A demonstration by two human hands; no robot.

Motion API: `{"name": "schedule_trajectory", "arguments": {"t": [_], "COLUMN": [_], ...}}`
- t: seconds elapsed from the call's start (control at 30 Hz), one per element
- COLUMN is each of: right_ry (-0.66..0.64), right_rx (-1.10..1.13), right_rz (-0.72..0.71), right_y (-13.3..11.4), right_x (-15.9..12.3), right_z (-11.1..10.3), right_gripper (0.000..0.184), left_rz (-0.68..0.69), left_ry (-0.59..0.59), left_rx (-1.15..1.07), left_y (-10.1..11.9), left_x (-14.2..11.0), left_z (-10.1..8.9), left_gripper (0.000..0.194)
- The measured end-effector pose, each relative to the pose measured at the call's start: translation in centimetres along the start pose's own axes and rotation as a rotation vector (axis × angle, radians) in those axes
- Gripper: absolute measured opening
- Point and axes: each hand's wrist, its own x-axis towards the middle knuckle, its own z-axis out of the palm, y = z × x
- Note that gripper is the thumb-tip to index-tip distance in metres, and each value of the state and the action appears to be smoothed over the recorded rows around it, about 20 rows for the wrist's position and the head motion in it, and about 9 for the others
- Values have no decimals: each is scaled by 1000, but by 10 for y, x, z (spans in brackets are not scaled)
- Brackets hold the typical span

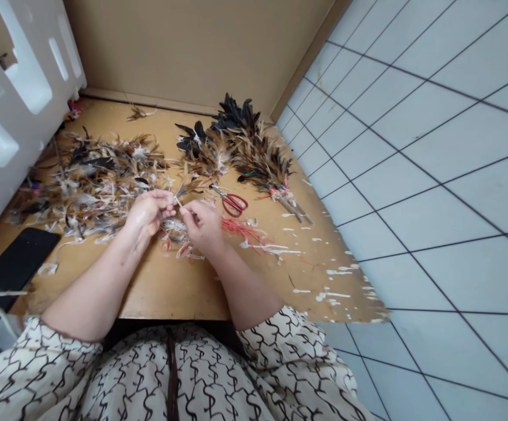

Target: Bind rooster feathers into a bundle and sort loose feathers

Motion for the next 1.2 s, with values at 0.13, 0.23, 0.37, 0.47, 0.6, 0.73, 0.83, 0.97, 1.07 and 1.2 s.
{"name": "schedule_trajectory", "arguments": {"t": [0.13, 0.23, 0.37, 0.47, 0.6, 0.73, 0.83, 0.97, 1.07, 1.2], "right_ry": [68, 119, 123, 102, 94, 96, 84, 89, 111, 157], "right_rx": [62, 199, 536, 680, 755, 809, 839, 850, 811, 729], "right_rz": [-43, 7, 172, 326, 456, 470, 491, 490, 486, 477], "right_y": [-5, -7, -6, -5, -4, -2, -1, -4, -6, -6], "right_x": [0, 1, 1, 2, 6, 8, 8, 8, 7, 6], "right_z": [-1, 0, 5, 6, 3, 2, 3, 3, 3, 5], "right_gripper": [20, 18, 17, 18, 21, 22, 25, 25, 23, 21], "left_rz": [40, 67, 106, 152, 244, 328, 393, 528, 655, 757], "left_ry": [-7, -11, -41, -66, -116, -141, -116, -105, -115, -106], "left_rx": [8, 29, 54, 89, 150, 216, 283, 374, 482, 637], "left_y": [-3, -6, -10, -12, -15, -16, -17, -22, -25, -24], "left_x": [0, -4, -9, -10, -9, -9, -10, -7, -5, -6], "left_z": [1, 5, 10, 10, 9, 8, 8, 5, 0, -4], "left_gripper": [15, 15, 19, 23, 24, 18, 11, 9, 9, 11]}}
